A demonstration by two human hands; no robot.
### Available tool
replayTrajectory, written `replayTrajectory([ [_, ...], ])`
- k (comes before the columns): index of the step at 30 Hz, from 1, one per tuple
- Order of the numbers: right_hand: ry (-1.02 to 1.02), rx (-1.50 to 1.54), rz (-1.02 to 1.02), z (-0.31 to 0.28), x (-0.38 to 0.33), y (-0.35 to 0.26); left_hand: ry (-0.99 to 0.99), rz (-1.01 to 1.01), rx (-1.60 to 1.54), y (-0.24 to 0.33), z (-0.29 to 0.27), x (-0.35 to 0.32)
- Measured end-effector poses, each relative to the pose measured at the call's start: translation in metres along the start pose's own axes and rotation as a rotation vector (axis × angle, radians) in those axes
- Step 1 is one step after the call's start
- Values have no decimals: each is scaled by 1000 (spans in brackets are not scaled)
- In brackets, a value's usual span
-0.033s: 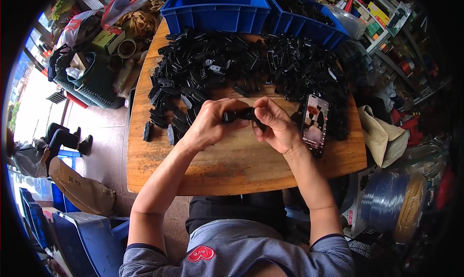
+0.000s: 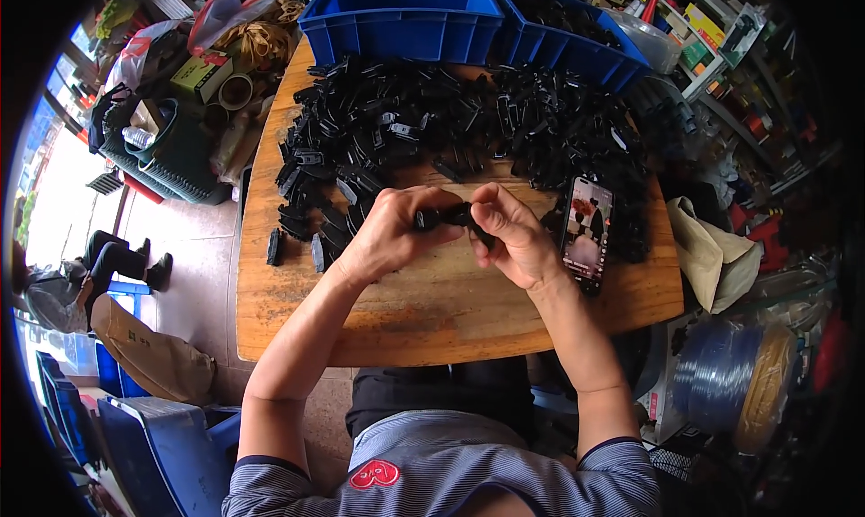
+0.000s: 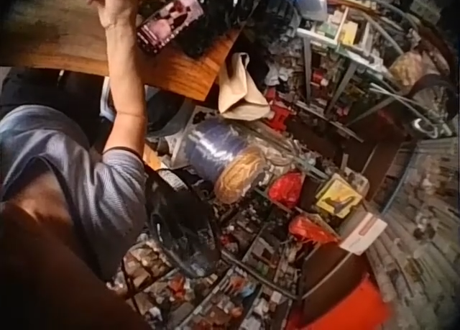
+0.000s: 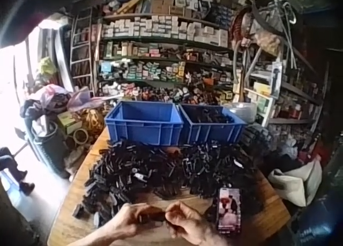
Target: Assembling small black plastic components by hand at a workbench.
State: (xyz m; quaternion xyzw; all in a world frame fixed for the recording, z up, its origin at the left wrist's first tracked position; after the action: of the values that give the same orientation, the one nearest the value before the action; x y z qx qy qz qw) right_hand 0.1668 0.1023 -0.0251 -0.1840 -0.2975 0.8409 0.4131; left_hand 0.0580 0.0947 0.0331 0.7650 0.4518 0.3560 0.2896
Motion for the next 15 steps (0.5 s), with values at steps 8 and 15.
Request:
replayTrajectory([
  [8, -65, -677, -593, 34, -5, -41, -101, -237, -507, -16, 27, 1],
  [15, 328, -1093, -740, 3, 9, -83, 153, -264, -732, -36, -16, 8],
])
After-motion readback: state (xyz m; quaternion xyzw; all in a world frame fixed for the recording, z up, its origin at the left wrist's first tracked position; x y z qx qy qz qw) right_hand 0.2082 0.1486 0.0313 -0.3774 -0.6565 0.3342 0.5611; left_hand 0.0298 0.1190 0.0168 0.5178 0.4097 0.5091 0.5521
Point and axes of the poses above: each hand's wrist, its own x-axis towards the middle knuckle, its own z-axis out of the palm, y = z × x, the point moved 9 cm from there along x, towards the middle knuckle, and after that the axes turned 15 degrees about x, right-handed, at the moved point
